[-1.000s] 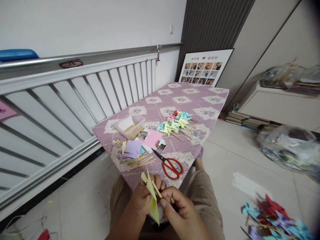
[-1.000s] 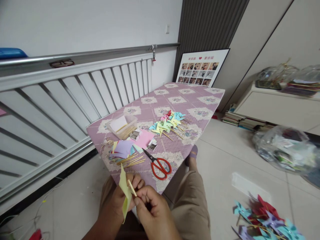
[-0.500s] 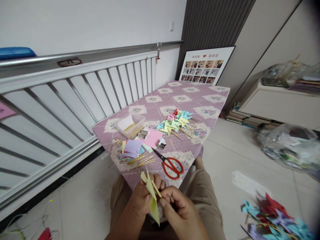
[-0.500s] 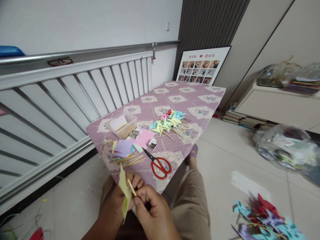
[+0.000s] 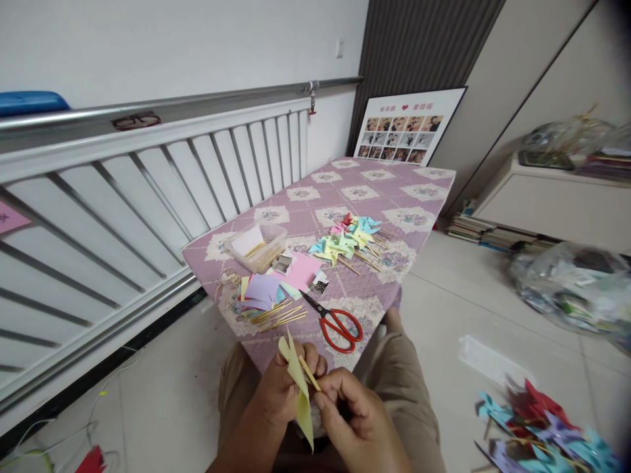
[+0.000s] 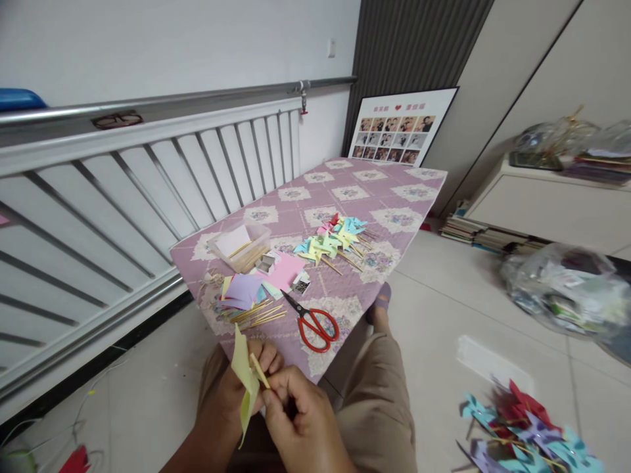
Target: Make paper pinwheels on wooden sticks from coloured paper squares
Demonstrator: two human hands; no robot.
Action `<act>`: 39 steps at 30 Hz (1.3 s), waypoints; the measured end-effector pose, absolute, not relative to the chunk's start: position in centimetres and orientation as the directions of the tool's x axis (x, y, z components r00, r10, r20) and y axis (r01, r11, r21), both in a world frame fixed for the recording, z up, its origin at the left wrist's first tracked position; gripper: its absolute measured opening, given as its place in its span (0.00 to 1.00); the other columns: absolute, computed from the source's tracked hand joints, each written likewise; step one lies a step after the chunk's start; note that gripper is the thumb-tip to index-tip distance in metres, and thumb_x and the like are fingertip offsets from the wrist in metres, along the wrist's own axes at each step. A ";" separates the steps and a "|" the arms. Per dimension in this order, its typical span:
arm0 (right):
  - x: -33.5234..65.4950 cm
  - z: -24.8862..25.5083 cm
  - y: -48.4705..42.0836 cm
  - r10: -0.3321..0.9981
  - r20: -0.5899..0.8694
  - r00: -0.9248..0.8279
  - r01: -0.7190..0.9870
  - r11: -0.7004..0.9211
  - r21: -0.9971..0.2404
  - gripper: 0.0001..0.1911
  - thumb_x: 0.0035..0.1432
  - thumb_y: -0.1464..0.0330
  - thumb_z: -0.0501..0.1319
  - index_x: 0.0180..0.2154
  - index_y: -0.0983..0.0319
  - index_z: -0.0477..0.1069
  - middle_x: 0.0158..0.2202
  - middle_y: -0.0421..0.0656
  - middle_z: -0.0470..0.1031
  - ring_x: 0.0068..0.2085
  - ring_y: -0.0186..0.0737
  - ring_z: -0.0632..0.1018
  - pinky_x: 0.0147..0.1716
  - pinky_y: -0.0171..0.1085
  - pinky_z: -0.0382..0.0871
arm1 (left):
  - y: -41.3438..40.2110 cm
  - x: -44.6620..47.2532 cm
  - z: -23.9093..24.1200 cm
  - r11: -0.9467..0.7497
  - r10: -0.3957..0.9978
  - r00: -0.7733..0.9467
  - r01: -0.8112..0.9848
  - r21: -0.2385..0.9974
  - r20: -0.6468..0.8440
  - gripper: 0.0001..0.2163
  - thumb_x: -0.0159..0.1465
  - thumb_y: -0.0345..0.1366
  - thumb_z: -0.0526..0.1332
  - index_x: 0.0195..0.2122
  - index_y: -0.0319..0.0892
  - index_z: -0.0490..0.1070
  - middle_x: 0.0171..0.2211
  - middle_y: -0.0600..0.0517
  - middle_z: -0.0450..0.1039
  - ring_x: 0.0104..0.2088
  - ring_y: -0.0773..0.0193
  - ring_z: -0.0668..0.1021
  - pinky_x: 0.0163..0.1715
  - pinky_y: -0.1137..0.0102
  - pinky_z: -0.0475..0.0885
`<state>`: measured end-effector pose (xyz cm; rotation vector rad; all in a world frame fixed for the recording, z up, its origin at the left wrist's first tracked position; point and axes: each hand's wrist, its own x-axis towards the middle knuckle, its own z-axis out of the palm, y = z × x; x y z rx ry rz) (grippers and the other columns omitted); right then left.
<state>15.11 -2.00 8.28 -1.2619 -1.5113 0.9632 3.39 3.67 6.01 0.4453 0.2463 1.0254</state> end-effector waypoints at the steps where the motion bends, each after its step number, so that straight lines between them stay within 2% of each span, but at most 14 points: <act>1: 15.2 8.3 -2.0 0.981 0.186 -0.062 0.293 0.196 -0.936 0.08 0.59 0.70 0.55 0.27 0.59 0.64 0.21 0.33 0.60 0.22 0.31 0.64 0.22 0.29 0.60 | 3.7 3.4 6.1 0.442 0.865 0.502 -0.766 0.467 0.006 0.22 0.41 0.37 0.76 0.18 0.41 0.58 0.20 0.58 0.57 0.23 0.71 0.65 0.27 0.73 0.62; 5: 15.3 8.8 -2.1 0.951 0.294 -0.094 0.394 0.307 -0.866 0.07 0.59 0.72 0.55 0.28 0.59 0.65 0.22 0.34 0.65 0.22 0.31 0.68 0.23 0.28 0.62 | 3.7 3.5 6.0 0.440 0.875 0.480 -0.745 0.501 -0.055 0.23 0.42 0.39 0.75 0.18 0.40 0.57 0.20 0.58 0.60 0.24 0.70 0.66 0.27 0.73 0.62; 9: 15.2 9.2 -2.2 0.935 0.333 -0.125 0.425 0.353 -0.833 0.07 0.59 0.73 0.55 0.28 0.60 0.66 0.21 0.35 0.66 0.22 0.31 0.68 0.23 0.29 0.62 | 3.6 3.6 5.7 0.421 0.880 0.474 -0.765 0.488 -0.016 0.24 0.46 0.38 0.73 0.17 0.40 0.53 0.20 0.58 0.58 0.24 0.71 0.67 0.28 0.74 0.63; 14: 14.9 9.2 -2.3 0.965 0.242 -0.098 0.334 0.261 -0.906 0.08 0.60 0.71 0.54 0.28 0.59 0.65 0.21 0.33 0.61 0.21 0.31 0.65 0.22 0.29 0.61 | 3.5 3.5 6.2 0.426 0.884 0.466 -0.777 0.464 -0.030 0.24 0.51 0.38 0.70 0.17 0.40 0.50 0.18 0.58 0.53 0.22 0.72 0.63 0.24 0.75 0.61; 19: 14.8 9.1 -2.2 0.993 0.082 -0.086 0.201 0.098 -0.975 0.10 0.61 0.67 0.52 0.27 0.59 0.63 0.21 0.33 0.59 0.23 0.32 0.62 0.23 0.31 0.60 | 3.4 3.5 6.5 0.403 0.898 0.437 -0.761 0.509 -0.058 0.24 0.50 0.38 0.70 0.16 0.40 0.50 0.18 0.58 0.55 0.21 0.72 0.62 0.22 0.75 0.60; 24: 14.8 9.3 -2.0 0.995 -0.004 -0.103 0.141 0.011 -0.990 0.10 0.60 0.65 0.53 0.27 0.59 0.63 0.22 0.34 0.59 0.24 0.33 0.62 0.24 0.32 0.59 | 3.5 3.5 6.4 0.400 0.902 0.421 -0.738 0.543 -0.093 0.26 0.48 0.41 0.71 0.16 0.40 0.50 0.18 0.58 0.56 0.21 0.72 0.62 0.22 0.74 0.60; 29: 14.8 9.5 -2.0 0.993 -0.027 -0.114 0.107 -0.015 -0.994 0.10 0.61 0.64 0.53 0.27 0.59 0.63 0.23 0.34 0.60 0.25 0.33 0.62 0.25 0.32 0.59 | 3.6 3.4 6.2 0.405 0.896 0.435 -0.715 0.569 -0.092 0.23 0.51 0.41 0.69 0.16 0.41 0.52 0.17 0.57 0.55 0.22 0.70 0.64 0.23 0.73 0.59; 33: 14.7 9.3 -2.0 0.995 -0.024 -0.099 0.105 -0.013 -0.994 0.10 0.60 0.65 0.53 0.27 0.59 0.63 0.23 0.34 0.59 0.25 0.33 0.62 0.25 0.32 0.60 | 3.6 3.3 6.0 0.416 0.890 0.449 -0.731 0.541 -0.077 0.20 0.51 0.39 0.69 0.17 0.41 0.56 0.18 0.57 0.55 0.22 0.69 0.65 0.23 0.72 0.59; 39: 14.7 8.7 -2.0 0.995 0.075 -0.072 0.200 0.088 -0.976 0.09 0.61 0.67 0.53 0.28 0.59 0.63 0.22 0.34 0.60 0.24 0.32 0.64 0.24 0.31 0.61 | 3.5 3.2 5.8 0.406 0.886 0.465 -0.769 0.493 -0.005 0.14 0.52 0.33 0.69 0.18 0.41 0.62 0.19 0.57 0.59 0.21 0.71 0.64 0.24 0.72 0.61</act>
